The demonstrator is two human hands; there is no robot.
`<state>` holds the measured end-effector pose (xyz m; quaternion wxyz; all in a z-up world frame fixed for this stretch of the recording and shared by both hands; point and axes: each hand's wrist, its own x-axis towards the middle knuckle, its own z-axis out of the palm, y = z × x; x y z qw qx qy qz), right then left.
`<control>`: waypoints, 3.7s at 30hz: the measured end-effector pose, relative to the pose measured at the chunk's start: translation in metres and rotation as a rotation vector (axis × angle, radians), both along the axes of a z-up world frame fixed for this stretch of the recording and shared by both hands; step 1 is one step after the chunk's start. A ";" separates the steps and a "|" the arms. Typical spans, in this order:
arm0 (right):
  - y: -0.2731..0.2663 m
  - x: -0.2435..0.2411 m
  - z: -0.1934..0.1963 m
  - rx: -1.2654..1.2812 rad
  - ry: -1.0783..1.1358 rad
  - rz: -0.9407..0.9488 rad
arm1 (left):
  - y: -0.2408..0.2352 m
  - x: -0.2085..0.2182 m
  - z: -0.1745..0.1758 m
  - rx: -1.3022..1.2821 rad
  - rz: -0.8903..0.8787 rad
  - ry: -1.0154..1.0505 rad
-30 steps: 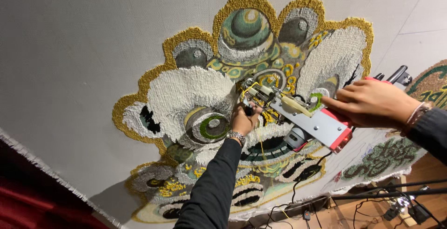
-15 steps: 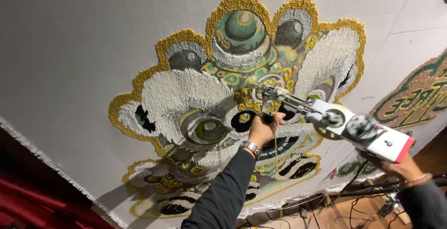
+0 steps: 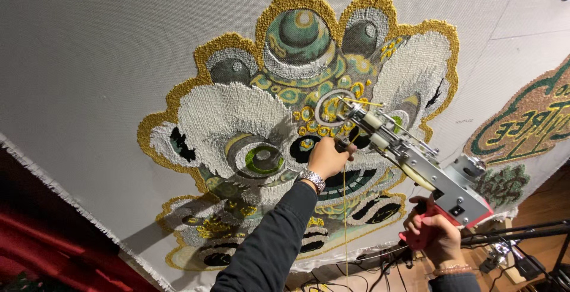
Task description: The person uses a tufting gun to apply yellow yarn into a stretched canvas, following a pre-drawn design of a stylized face. The person holds the gun with the right hand and guides the yarn with the left hand, working on the central area of the design.
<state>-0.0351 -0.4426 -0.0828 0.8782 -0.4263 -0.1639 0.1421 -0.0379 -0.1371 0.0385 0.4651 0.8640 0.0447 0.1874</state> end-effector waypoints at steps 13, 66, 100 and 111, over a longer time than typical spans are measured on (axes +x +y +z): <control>-0.007 -0.036 -0.033 0.050 0.060 -0.033 | 0.055 -0.005 0.014 0.198 -0.247 -0.257; 0.013 -0.054 -0.048 -0.060 0.198 -0.057 | 0.125 0.016 -0.016 0.662 0.181 -0.609; -0.011 -0.039 0.055 -0.257 0.125 0.096 | 0.026 -0.006 -0.114 -0.509 -0.360 0.309; 0.007 -0.048 0.067 -0.206 0.104 0.060 | 0.031 -0.011 -0.073 -0.425 -0.224 0.206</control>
